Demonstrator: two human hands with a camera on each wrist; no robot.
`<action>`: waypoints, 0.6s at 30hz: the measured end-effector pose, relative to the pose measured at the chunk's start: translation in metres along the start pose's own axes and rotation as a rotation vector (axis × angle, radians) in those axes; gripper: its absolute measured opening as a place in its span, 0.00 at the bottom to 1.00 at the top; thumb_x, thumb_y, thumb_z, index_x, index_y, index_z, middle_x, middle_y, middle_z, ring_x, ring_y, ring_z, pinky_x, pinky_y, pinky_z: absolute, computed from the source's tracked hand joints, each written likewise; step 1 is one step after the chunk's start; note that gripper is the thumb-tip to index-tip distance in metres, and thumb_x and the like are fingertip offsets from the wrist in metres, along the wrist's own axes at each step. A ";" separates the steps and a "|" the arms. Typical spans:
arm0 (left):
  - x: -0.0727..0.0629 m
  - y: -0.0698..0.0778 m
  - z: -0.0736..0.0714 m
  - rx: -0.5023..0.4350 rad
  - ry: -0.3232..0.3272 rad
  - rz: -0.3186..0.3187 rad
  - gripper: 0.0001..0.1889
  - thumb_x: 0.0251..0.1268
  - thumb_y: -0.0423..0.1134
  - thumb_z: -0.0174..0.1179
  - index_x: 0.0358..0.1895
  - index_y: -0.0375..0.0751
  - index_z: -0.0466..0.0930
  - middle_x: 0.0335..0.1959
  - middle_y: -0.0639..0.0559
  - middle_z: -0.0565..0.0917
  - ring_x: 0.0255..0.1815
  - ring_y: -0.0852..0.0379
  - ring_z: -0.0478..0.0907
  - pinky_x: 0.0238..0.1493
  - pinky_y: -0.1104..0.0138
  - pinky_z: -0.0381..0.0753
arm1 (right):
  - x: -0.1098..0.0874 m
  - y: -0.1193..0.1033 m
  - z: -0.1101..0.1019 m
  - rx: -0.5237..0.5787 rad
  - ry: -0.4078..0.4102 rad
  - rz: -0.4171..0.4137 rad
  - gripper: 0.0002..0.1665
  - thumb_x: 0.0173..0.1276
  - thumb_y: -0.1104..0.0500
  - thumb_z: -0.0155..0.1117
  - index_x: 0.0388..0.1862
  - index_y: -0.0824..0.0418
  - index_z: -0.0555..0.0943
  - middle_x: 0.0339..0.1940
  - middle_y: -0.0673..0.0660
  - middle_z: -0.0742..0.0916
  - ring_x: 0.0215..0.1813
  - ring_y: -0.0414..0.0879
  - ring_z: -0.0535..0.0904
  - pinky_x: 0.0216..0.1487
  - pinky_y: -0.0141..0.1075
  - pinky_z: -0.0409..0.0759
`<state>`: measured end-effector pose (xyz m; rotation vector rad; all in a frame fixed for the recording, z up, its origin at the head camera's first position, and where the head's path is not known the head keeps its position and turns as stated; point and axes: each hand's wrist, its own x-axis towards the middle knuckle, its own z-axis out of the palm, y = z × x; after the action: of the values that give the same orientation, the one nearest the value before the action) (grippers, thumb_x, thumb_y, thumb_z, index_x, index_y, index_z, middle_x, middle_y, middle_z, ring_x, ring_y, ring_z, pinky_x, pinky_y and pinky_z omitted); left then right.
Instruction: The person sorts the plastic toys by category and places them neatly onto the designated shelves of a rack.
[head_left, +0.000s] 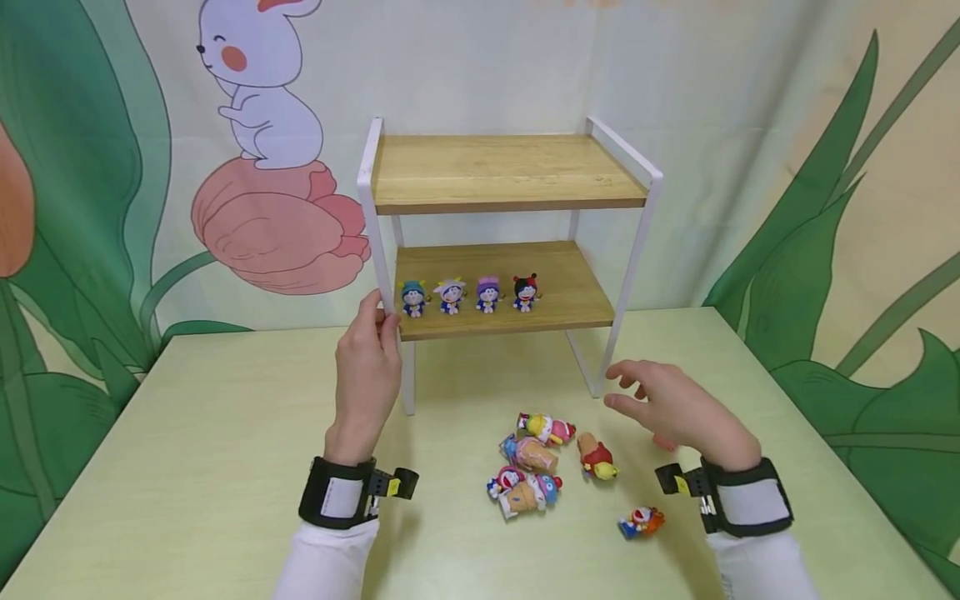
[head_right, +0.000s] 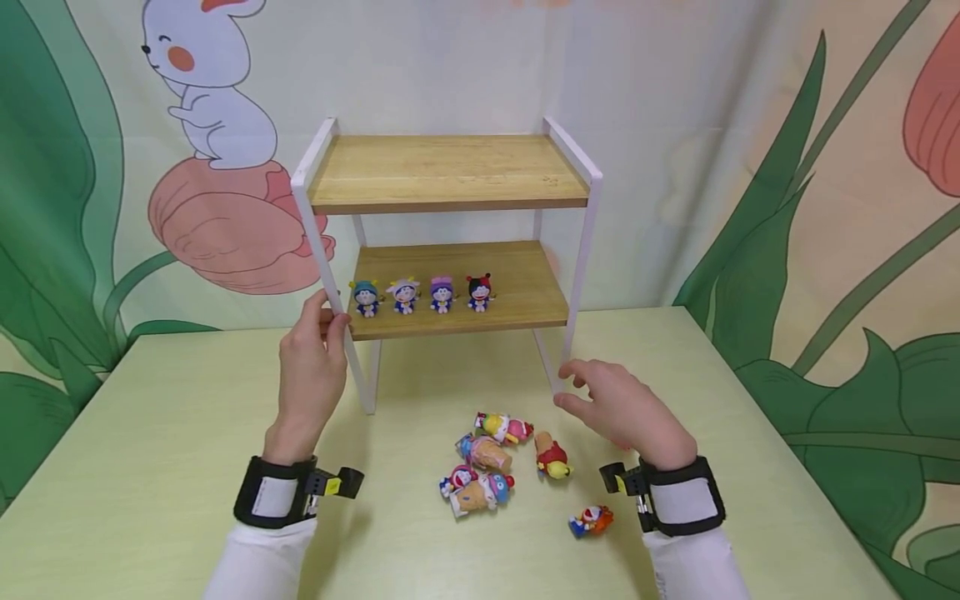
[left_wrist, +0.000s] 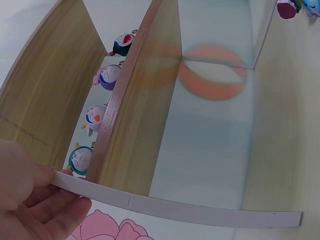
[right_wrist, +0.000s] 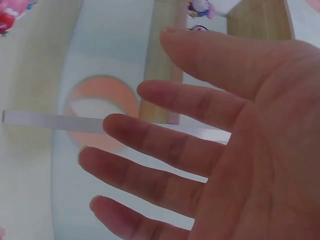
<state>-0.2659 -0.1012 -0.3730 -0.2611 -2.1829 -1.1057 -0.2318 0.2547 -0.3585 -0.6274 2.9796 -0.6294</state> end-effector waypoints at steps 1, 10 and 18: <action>0.000 0.000 0.000 -0.001 0.001 0.001 0.19 0.72 0.29 0.54 0.63 0.30 0.68 0.42 0.35 0.82 0.35 0.45 0.80 0.38 0.57 0.85 | 0.000 0.000 0.002 -0.003 -0.007 -0.003 0.21 0.71 0.54 0.63 0.57 0.64 0.78 0.47 0.57 0.85 0.46 0.51 0.80 0.44 0.46 0.81; 0.000 0.001 0.000 -0.008 -0.004 -0.008 0.18 0.73 0.30 0.53 0.63 0.31 0.68 0.41 0.36 0.82 0.34 0.46 0.79 0.35 0.58 0.84 | -0.004 0.001 0.018 -0.047 -0.143 0.044 0.16 0.69 0.53 0.66 0.50 0.61 0.80 0.35 0.53 0.82 0.34 0.46 0.76 0.33 0.38 0.78; -0.001 -0.001 0.000 -0.006 -0.003 -0.010 0.18 0.74 0.30 0.52 0.64 0.32 0.68 0.41 0.37 0.82 0.34 0.48 0.79 0.34 0.59 0.84 | -0.019 -0.003 0.037 -0.163 -0.243 0.021 0.07 0.67 0.52 0.68 0.37 0.53 0.80 0.24 0.44 0.77 0.28 0.41 0.71 0.36 0.42 0.66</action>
<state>-0.2656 -0.1017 -0.3736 -0.2552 -2.1854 -1.1184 -0.2087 0.2456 -0.3923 -0.6298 2.8217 -0.2857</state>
